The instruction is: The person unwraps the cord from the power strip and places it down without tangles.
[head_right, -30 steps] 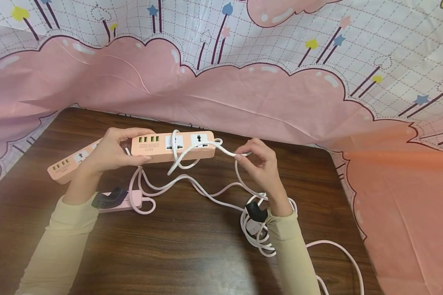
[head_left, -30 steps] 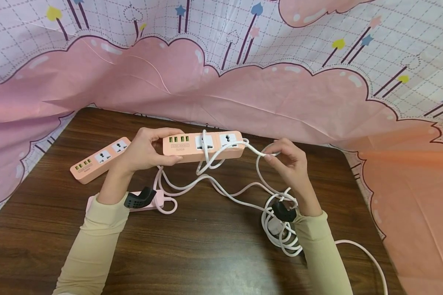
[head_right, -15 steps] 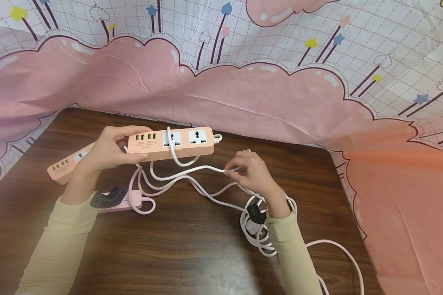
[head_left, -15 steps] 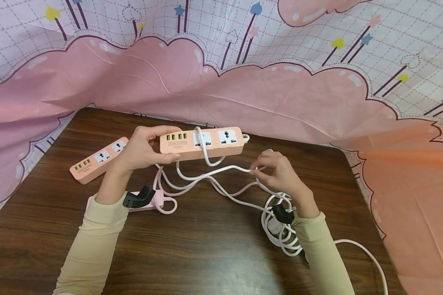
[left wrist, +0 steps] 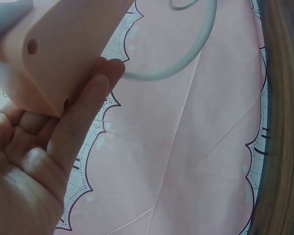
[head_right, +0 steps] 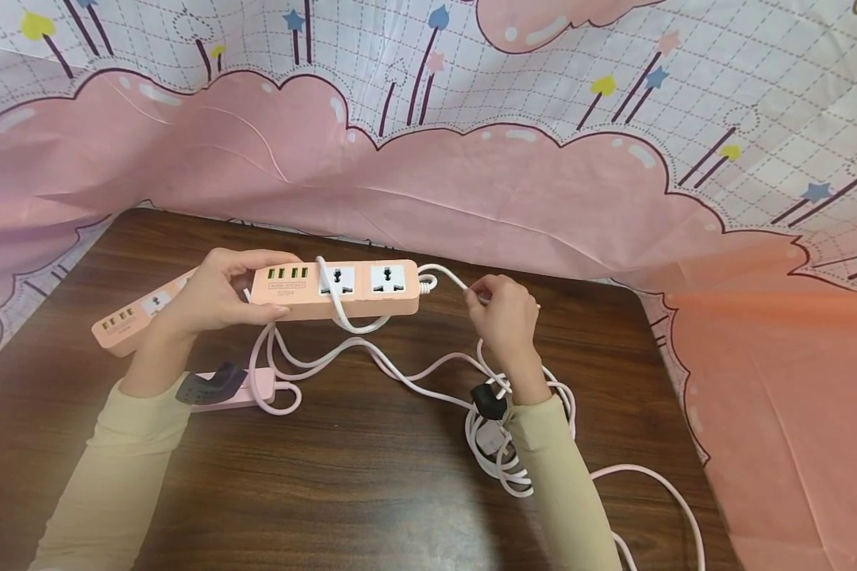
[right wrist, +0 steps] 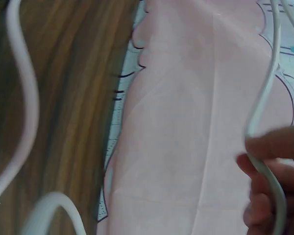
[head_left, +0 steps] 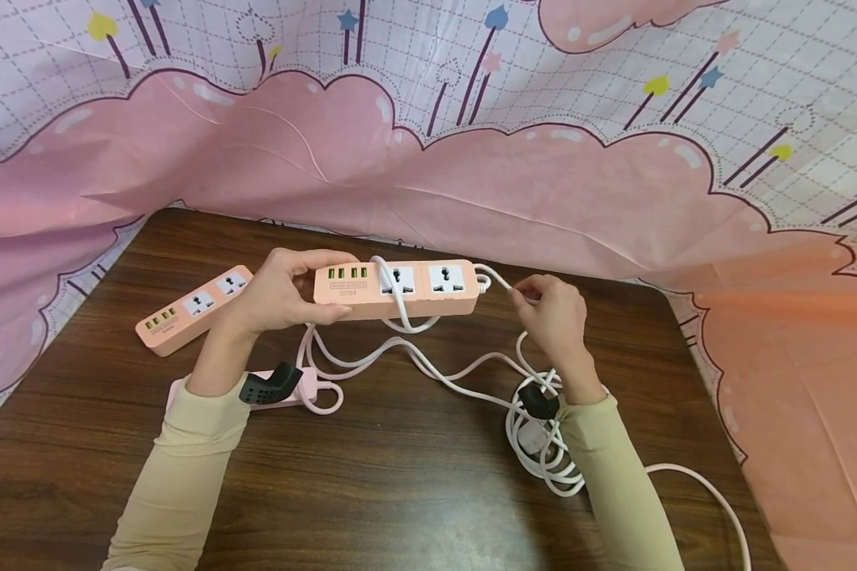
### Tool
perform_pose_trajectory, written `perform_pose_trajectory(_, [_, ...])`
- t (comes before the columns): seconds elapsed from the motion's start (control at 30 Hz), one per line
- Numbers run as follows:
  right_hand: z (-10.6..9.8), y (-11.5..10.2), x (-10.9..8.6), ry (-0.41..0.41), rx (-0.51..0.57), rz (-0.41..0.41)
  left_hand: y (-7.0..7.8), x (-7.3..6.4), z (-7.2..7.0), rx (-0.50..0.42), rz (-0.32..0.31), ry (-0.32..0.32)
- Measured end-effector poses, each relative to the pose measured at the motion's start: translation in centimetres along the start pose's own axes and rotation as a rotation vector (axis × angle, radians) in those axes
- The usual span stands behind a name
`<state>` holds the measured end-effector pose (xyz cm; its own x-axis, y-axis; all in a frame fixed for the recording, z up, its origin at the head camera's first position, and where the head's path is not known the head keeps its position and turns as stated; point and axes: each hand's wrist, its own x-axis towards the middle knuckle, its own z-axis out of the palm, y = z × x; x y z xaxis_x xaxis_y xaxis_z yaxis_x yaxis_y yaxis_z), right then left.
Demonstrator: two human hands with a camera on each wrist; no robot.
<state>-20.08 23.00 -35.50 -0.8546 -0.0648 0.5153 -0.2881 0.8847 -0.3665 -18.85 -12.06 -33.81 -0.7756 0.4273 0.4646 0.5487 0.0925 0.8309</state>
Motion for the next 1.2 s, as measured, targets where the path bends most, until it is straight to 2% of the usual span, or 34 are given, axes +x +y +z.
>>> perform_pose_trajectory(0.13, [-1.0, 0.1, 1.0, 0.169, 0.091, 0.121, 0.0, 0.0, 0.0, -0.008, -0.013, -0.012])
perform_pose_trajectory(0.27, [-2.2, 0.7, 1.8, 0.315, 0.231, 0.219, -0.2, -0.1, -0.1, -0.017, -0.007, -0.018])
perform_pose_trajectory(0.4, [-3.6, 1.7, 1.9, 0.437, 0.358, 0.282, -0.4, -0.3, -0.4, -0.014, 0.004, -0.020])
perform_pose_trajectory(0.6, [-5.3, 3.2, 1.5, 0.564, 0.473, 0.347, -0.8, -0.9, -1.1, 0.018, -0.031, 0.003])
perform_pose_trajectory(0.73, [-6.0, 4.8, 0.9, 0.597, 0.476, 0.388, -1.2, -1.4, -1.8, 0.039, -0.038, 0.028])
perform_pose_trajectory(0.87, [-6.4, 6.4, 0.1, 0.590, 0.478, 0.441, -1.4, -2.2, -2.7, 0.015, -0.081, 0.081])
perform_pose_trajectory(0.97, [-6.5, 7.7, -0.6, 0.578, 0.472, 0.482, -1.5, -3.0, -3.7, 0.014, -0.128, 0.133])
perform_pose_trajectory(1.2, [-6.8, 10.0, -1.8, 0.533, 0.381, 0.555, -2.3, -5.6, -5.9, 0.075, -0.291, 0.226])
